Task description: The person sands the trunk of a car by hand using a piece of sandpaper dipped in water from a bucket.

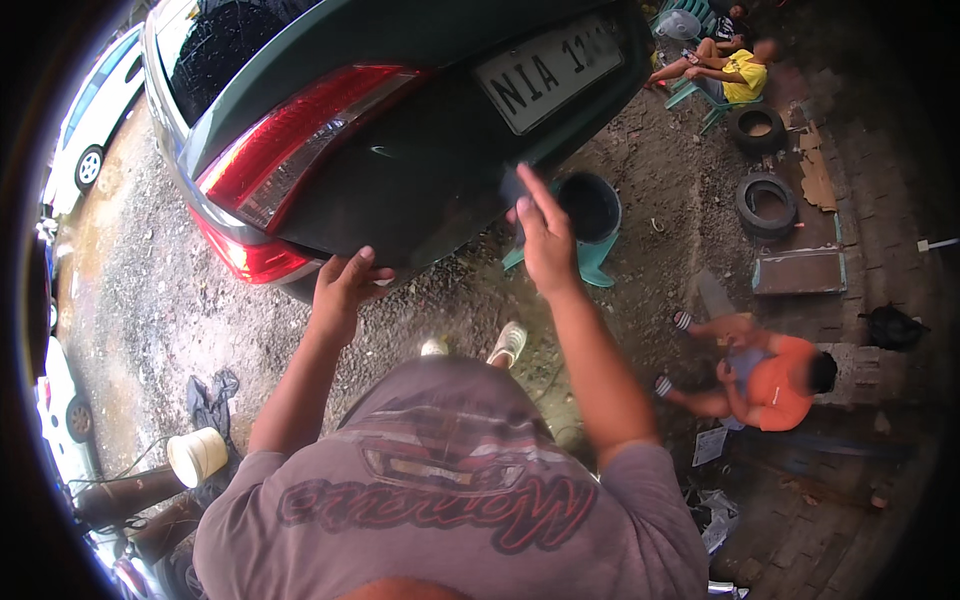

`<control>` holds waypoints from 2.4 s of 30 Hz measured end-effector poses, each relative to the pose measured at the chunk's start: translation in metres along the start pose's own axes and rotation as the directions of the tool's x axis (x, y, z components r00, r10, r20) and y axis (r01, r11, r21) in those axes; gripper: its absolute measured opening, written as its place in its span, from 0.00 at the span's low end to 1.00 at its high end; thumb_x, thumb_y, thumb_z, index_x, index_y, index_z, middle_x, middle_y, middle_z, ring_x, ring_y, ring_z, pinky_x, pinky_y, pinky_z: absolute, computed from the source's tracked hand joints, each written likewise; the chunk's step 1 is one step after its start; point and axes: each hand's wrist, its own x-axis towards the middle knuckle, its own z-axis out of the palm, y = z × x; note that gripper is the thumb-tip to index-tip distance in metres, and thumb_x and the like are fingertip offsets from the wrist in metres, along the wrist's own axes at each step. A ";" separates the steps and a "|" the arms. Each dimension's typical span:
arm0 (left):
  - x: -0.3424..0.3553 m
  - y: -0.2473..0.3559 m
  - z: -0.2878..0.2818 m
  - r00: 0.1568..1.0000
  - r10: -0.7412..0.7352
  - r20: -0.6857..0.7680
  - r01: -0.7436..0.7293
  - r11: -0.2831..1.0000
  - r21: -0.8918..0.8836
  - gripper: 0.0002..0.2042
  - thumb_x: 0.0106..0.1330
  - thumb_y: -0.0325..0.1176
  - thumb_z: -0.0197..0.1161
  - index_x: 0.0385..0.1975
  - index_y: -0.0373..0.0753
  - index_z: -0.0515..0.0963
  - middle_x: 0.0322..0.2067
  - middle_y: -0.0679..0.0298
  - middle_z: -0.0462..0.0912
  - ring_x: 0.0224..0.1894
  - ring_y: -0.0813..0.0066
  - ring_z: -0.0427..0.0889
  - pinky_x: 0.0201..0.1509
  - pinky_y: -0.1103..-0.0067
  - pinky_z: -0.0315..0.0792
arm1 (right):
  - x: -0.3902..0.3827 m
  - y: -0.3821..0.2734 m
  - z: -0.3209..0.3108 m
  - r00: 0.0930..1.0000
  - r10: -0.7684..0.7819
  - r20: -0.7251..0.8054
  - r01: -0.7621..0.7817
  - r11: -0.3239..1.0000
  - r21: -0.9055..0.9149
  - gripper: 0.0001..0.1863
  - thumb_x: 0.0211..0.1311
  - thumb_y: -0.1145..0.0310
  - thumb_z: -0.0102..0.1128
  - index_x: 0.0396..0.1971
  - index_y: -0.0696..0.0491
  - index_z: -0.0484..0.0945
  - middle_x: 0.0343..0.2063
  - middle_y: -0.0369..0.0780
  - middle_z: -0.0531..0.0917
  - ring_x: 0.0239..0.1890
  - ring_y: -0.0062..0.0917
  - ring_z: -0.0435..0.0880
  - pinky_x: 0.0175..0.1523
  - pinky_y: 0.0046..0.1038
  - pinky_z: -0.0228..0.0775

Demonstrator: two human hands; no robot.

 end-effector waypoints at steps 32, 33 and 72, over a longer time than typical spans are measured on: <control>0.016 0.029 -0.005 0.984 0.129 -0.122 -0.112 0.984 0.137 0.21 0.78 0.48 0.64 0.41 0.30 0.84 0.33 0.57 0.90 0.28 0.70 0.89 0.28 0.79 0.80 | 0.118 -0.031 0.097 0.590 -0.453 0.668 0.807 0.329 -0.491 0.33 0.76 0.54 0.56 0.71 0.63 0.70 0.72 0.56 0.70 0.79 0.47 0.63 0.82 0.58 0.45; 0.016 0.030 -0.006 0.984 0.132 -0.119 -0.114 0.983 0.146 0.21 0.78 0.48 0.65 0.41 0.30 0.84 0.33 0.57 0.90 0.28 0.70 0.89 0.28 0.79 0.80 | 0.128 -0.032 0.090 0.680 -0.452 0.577 0.732 0.380 -0.565 0.33 0.77 0.54 0.55 0.71 0.63 0.70 0.72 0.56 0.70 0.79 0.47 0.62 0.82 0.58 0.45; -0.003 0.057 0.004 0.992 0.124 -0.011 -0.123 0.990 0.067 0.22 0.78 0.46 0.65 0.42 0.26 0.86 0.36 0.54 0.91 0.33 0.72 0.90 0.36 0.80 0.81 | 0.143 -0.043 0.003 0.493 -0.373 0.786 0.869 0.248 -0.428 0.29 0.73 0.66 0.61 0.70 0.61 0.71 0.74 0.54 0.69 0.78 0.51 0.63 0.82 0.47 0.55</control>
